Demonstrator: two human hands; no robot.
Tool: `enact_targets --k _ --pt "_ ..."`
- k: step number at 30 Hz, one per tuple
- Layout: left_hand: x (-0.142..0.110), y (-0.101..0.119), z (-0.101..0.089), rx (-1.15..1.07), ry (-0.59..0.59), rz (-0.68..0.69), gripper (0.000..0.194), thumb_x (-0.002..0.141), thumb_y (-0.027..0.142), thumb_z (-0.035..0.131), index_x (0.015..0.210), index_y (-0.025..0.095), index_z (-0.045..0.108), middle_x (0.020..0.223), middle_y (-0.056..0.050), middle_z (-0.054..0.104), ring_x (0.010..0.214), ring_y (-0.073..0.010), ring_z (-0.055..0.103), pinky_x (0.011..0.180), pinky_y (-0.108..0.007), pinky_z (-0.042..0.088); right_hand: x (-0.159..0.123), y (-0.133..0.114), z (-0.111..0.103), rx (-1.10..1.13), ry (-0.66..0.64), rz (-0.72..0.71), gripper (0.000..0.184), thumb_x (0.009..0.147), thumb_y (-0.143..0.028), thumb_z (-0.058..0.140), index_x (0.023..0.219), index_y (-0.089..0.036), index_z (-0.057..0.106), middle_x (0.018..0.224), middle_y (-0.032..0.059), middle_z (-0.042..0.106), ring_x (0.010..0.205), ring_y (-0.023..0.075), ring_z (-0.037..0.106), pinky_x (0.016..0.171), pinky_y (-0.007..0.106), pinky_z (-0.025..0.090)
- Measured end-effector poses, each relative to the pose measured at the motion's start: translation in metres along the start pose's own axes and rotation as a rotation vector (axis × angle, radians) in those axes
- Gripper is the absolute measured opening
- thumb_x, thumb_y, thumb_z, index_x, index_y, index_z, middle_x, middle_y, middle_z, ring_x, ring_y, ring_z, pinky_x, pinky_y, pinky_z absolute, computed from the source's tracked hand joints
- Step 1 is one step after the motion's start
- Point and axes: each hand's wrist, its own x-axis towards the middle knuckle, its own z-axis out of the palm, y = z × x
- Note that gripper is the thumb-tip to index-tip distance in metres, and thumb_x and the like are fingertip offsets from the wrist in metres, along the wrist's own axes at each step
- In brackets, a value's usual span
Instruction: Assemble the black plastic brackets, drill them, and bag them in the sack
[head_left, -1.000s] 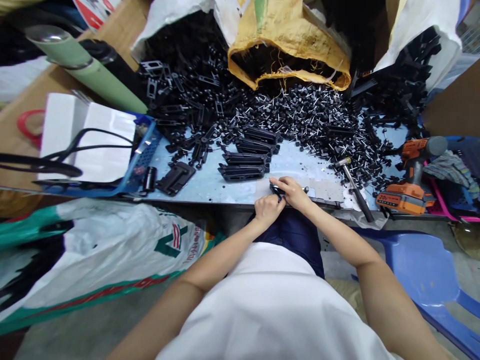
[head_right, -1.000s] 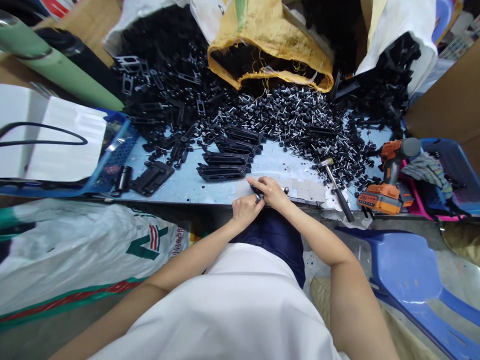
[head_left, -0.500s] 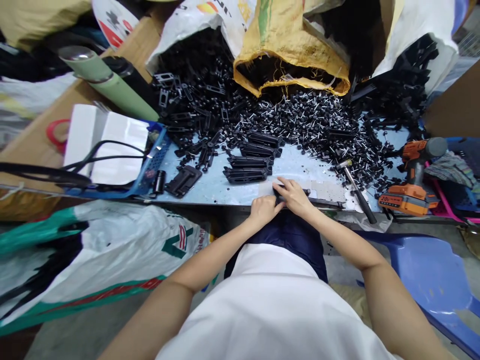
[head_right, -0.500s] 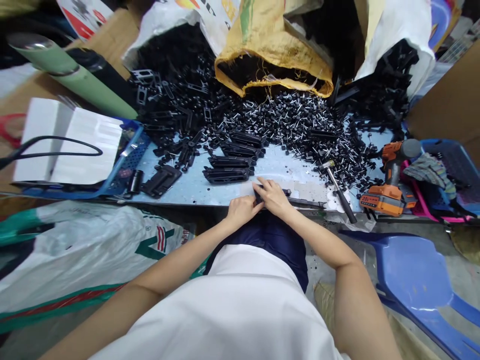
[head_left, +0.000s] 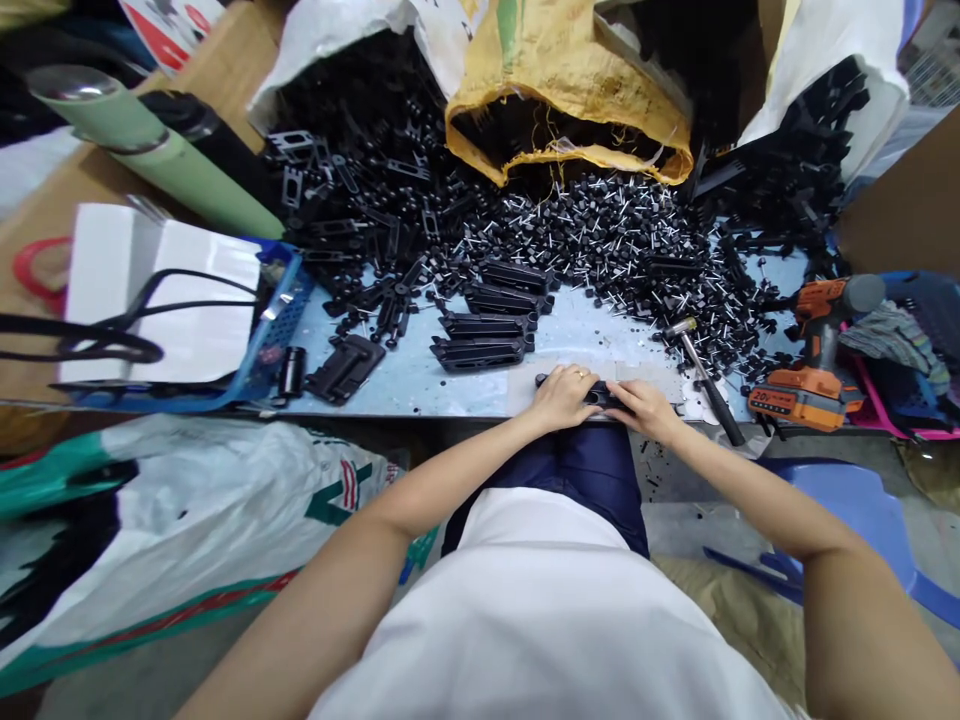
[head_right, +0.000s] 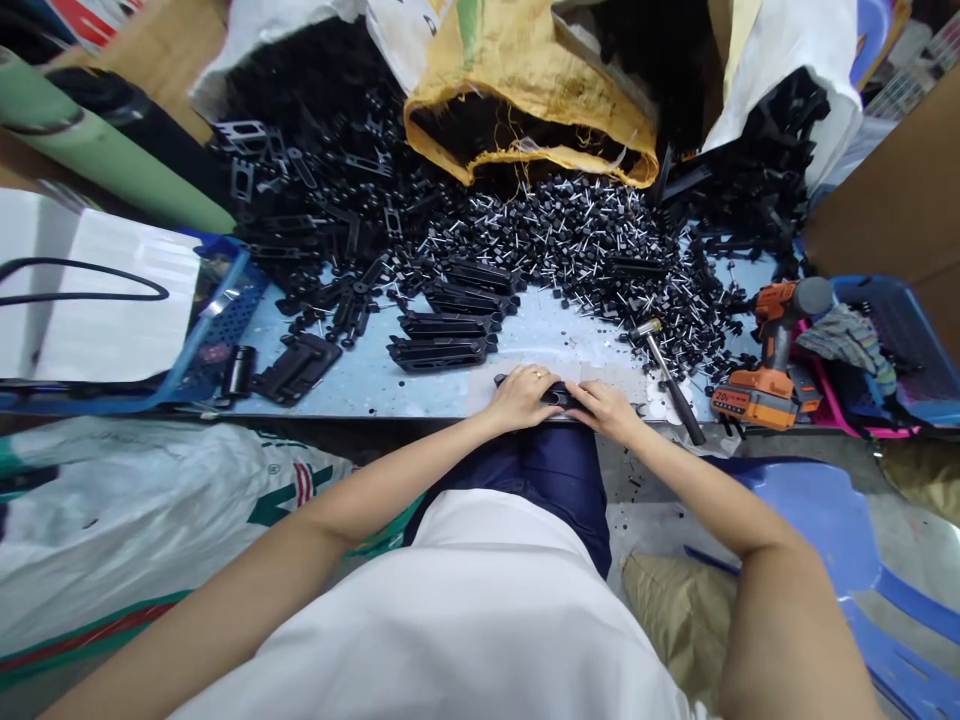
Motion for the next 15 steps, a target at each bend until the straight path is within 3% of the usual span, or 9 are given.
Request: enact_targets --k 3,5,9,12,15 --pt "-0.006 0.000 -0.005 0.037 -0.032 0.019 0.046 0.080 0.046 0.057 0.112 0.012 0.053 0.105 -0.012 0.061 0.101 -0.0242 0.053 0.086 -0.035 0.039 0.004 0.008 -0.010 -0.086 -0.058 -0.100 0.043 0.093 -0.044 0.035 0.121 -0.016 0.053 0.091 0.0103 0.063 0.082 0.0182 0.058 0.068 0.030 0.047" --pt "-0.012 -0.002 -0.010 0.109 -0.054 0.099 0.051 0.084 0.045 0.052 0.119 0.010 0.048 0.111 -0.015 0.059 0.103 -0.0246 0.052 0.087 -0.035 0.038 0.004 0.010 -0.017 -0.202 -0.045 -0.093 0.047 0.091 -0.049 0.035 0.112 -0.014 0.059 0.088 0.0113 0.063 0.077 0.0186 0.057 0.064 0.029 0.043" --pt "-0.021 -0.014 -0.013 0.260 -0.033 0.234 0.052 0.088 0.044 0.043 0.123 0.006 0.045 0.116 -0.019 0.057 0.098 -0.0249 0.055 0.080 -0.035 0.041 0.004 0.005 -0.025 -0.356 0.008 0.014 0.058 0.087 -0.060 0.034 0.066 -0.013 0.062 0.058 0.0081 0.056 0.057 0.0161 0.051 0.051 0.026 0.032" --pt "-0.026 -0.020 -0.014 0.219 0.068 0.204 0.051 0.091 0.047 0.030 0.096 0.007 0.061 0.081 -0.014 0.065 0.075 -0.0215 0.058 0.064 -0.031 0.042 0.012 -0.007 -0.040 -0.277 0.027 -0.027 0.061 0.088 -0.061 0.030 0.052 -0.016 0.053 0.048 0.0043 0.049 0.048 0.0127 0.044 0.048 0.026 0.027" --pt "-0.039 -0.013 -0.027 0.024 0.260 0.232 0.065 0.093 0.050 0.012 0.063 0.015 0.058 0.056 -0.008 0.056 0.056 -0.0170 0.052 0.052 -0.029 0.038 0.022 -0.029 -0.067 -0.007 0.034 -0.174 0.059 0.091 -0.055 0.026 0.054 -0.017 0.051 0.047 0.0021 0.047 0.046 0.0111 0.042 0.047 0.025 0.027"
